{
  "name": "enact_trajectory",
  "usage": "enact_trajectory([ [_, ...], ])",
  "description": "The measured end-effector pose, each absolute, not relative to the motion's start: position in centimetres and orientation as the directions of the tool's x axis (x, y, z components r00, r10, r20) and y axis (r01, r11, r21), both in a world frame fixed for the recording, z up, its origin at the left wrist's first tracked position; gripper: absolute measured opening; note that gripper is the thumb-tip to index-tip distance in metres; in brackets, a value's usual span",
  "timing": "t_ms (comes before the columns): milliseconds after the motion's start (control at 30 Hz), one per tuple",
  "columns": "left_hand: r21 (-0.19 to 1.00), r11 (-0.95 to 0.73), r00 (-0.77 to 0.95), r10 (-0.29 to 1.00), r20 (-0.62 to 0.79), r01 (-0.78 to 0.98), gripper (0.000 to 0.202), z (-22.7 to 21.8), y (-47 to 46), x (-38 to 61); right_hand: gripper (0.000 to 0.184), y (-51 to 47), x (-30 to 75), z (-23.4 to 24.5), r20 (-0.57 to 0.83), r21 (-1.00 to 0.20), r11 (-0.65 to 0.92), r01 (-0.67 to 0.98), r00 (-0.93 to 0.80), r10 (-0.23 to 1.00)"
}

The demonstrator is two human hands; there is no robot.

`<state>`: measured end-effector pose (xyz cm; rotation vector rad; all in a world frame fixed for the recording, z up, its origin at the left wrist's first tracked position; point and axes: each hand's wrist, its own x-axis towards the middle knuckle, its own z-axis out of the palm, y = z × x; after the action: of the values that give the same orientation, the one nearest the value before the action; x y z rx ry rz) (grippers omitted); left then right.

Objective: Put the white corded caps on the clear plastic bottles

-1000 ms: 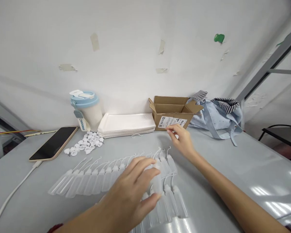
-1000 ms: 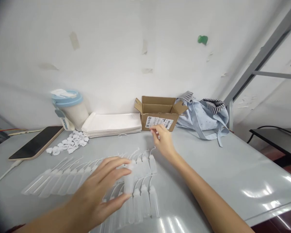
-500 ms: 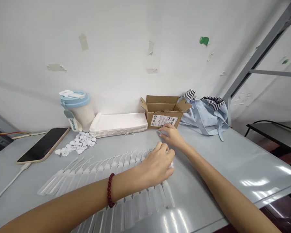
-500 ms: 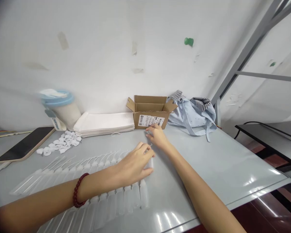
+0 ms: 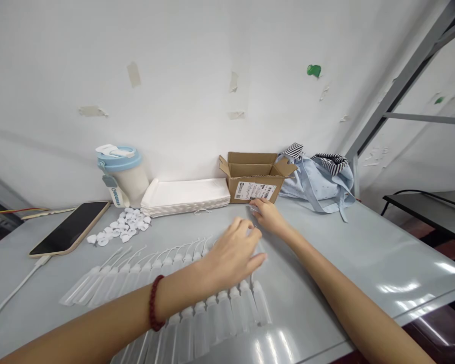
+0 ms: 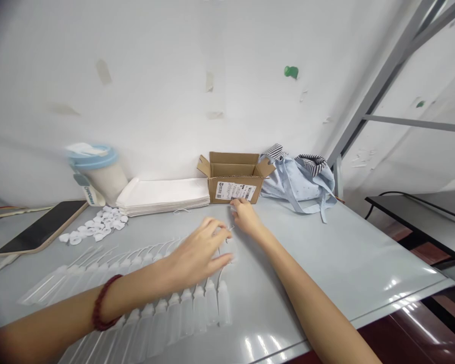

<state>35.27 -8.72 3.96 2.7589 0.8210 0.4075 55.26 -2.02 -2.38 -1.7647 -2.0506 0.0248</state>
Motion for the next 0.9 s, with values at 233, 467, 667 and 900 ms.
enact_trajectory([
  [233, 0.238, -0.641, 0.613, 0.767, 0.189, 0.729, 0.018, 5.1, -3.7, 28.3, 0.028, -2.8, 53.8, -1.9, 0.352, -0.340, 0.223, 0.914, -0.096, 0.931],
  [467, 0.151, -0.486, 0.487, 0.873, 0.030, 0.861, 0.030, 2.8, 0.4, 25.6, 0.038, -4.3, 51.5, -0.8, 0.425, -0.413, 0.374, 0.830, -0.188, 0.886],
  [667, 0.151, -0.472, 0.481, 0.876, -0.029, 0.869, 0.030, 2.5, 0.8, 26.8, 0.049, -5.0, 50.5, -0.3, 0.479, -0.498, 0.469, 0.730, -0.220, 0.850],
  [900, 0.243, -0.420, 0.446, 0.893, -0.063, 0.874, 0.031, 2.1, 1.2, 27.7, 0.031, -5.9, 49.3, 0.7, 0.440, -0.729, 0.436, 0.528, -0.127, 0.889],
])
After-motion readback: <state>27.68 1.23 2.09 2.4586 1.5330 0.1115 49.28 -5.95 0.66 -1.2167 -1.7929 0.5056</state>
